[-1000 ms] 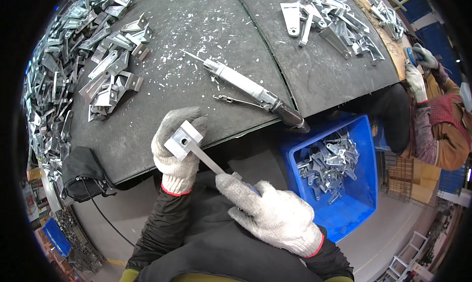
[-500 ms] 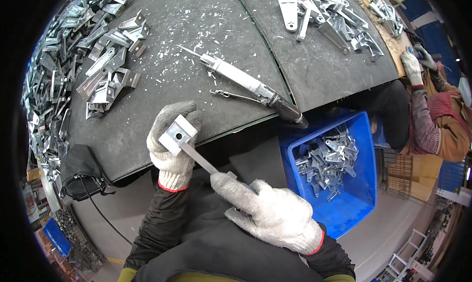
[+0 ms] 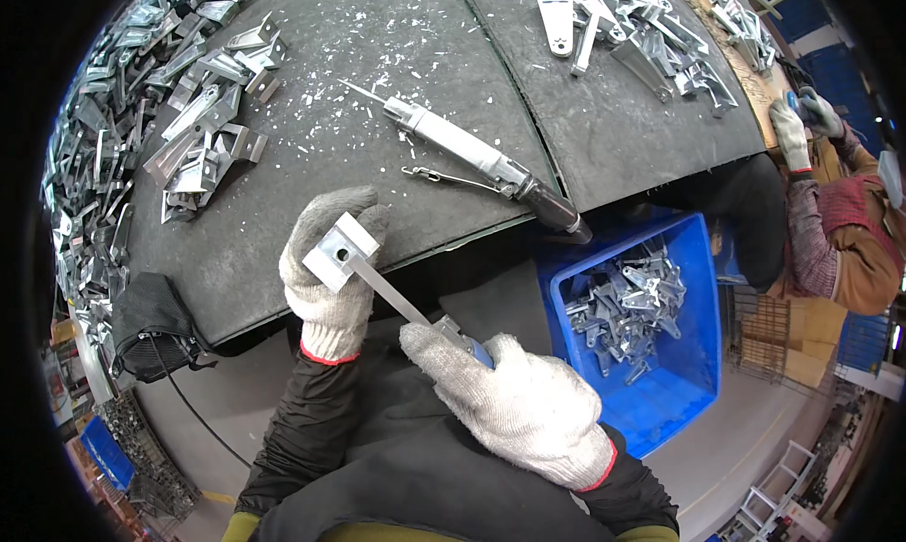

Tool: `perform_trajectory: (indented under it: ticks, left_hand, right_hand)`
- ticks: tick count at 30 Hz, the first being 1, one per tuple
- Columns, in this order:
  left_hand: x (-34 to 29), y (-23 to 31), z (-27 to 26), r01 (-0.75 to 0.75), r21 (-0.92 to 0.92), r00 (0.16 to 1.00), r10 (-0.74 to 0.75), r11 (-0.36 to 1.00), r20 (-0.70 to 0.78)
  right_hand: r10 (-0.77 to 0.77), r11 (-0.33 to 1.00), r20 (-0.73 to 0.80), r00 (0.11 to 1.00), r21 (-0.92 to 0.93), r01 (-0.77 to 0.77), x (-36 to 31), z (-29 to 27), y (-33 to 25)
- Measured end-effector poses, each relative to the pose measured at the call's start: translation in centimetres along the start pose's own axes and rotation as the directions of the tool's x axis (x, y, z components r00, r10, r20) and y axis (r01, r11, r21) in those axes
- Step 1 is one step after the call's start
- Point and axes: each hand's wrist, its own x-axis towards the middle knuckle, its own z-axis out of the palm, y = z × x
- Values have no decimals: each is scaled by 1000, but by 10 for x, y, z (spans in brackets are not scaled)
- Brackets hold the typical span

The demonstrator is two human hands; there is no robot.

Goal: The person smooths the edges of a rectangular metal part with a hand file.

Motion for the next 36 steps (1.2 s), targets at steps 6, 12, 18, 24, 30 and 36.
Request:
perform_trajectory:
  ticks: [6,12,18,24,30,36]
  left_hand:
    - [-3,-2,2,14,-103,999,-18,995,-34]
    - [-5,-2,2,32,-202,998,-43,979,-50]
    - [-3,-2,3,-45,-184,999,41,982,-27]
    - [-5,-4,-8,-24,-60,998,27,998,59]
    - [-10,-21,-10,-65,-110,996,71,992,50]
    - [-10,-23,-8,-68,-188,998,69,980,-4]
  right_hand:
    - [21,988,56,998,153,-29,7,-6,3]
    - [-47,961,25,999,276,38,7,-6,7]
    - [-29,993,88,996,116,18,5,-9,1]
    - [-70,943,142,987,333,19,9,-10,11]
    - [-259,595,273,926,801,-69,13,-4,25]
    - [-296,479,316,901,865,-146,13,-2,30]
